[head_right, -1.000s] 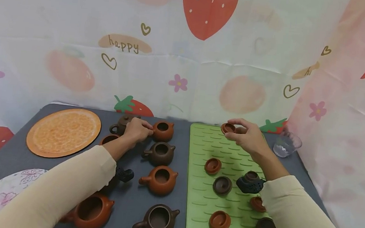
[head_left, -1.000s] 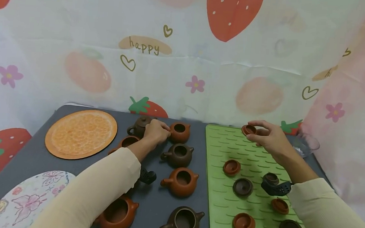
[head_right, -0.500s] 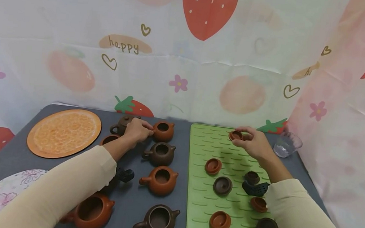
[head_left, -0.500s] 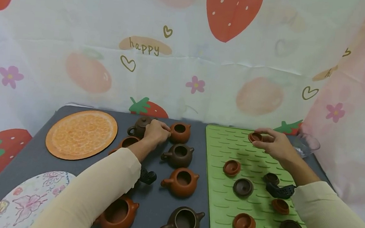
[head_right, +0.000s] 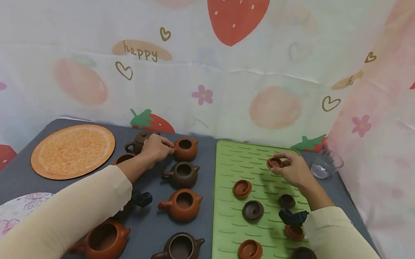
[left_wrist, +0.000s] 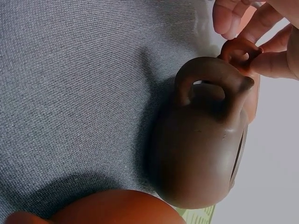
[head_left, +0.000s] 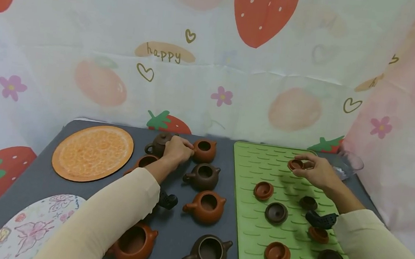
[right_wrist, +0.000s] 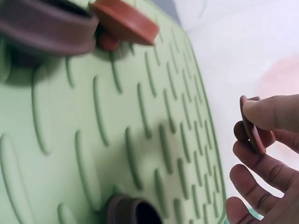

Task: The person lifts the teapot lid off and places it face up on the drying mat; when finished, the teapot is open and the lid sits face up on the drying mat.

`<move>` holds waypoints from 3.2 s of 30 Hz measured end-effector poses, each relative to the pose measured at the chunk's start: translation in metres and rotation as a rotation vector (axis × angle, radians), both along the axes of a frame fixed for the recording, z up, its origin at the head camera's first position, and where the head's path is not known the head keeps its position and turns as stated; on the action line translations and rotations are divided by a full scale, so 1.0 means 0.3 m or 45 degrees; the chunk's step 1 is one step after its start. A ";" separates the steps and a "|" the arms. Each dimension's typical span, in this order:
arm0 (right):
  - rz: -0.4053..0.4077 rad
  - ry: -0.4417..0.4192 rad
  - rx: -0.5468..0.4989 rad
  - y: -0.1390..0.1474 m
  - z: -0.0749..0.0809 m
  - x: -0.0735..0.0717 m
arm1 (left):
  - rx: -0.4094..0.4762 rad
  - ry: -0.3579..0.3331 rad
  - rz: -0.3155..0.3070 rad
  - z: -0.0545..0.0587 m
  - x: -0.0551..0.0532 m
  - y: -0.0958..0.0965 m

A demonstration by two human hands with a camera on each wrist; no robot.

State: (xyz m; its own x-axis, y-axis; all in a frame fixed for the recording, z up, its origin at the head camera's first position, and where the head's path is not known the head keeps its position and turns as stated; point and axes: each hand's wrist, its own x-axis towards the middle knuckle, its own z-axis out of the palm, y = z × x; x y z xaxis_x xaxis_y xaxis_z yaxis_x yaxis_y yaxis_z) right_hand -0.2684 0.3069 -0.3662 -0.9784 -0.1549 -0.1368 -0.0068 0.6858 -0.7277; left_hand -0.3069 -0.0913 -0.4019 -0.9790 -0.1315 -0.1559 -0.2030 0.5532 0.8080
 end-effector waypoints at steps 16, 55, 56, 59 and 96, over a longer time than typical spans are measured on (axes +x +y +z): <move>0.031 -0.053 0.089 0.064 -0.077 0.003 | 0.007 0.000 -0.010 -0.004 -0.003 -0.001; -0.022 -0.014 0.215 0.088 -0.082 0.026 | 0.005 0.018 -0.028 0.052 0.035 -0.018; -0.031 0.003 0.208 0.088 -0.075 0.030 | 0.007 0.024 -0.030 0.060 0.040 -0.021; -0.043 0.027 0.177 0.089 -0.053 0.043 | 0.012 0.054 -0.045 0.080 0.052 -0.030; 0.176 0.358 -0.012 -0.192 0.245 0.102 | 0.303 0.427 -0.083 0.201 0.172 -0.239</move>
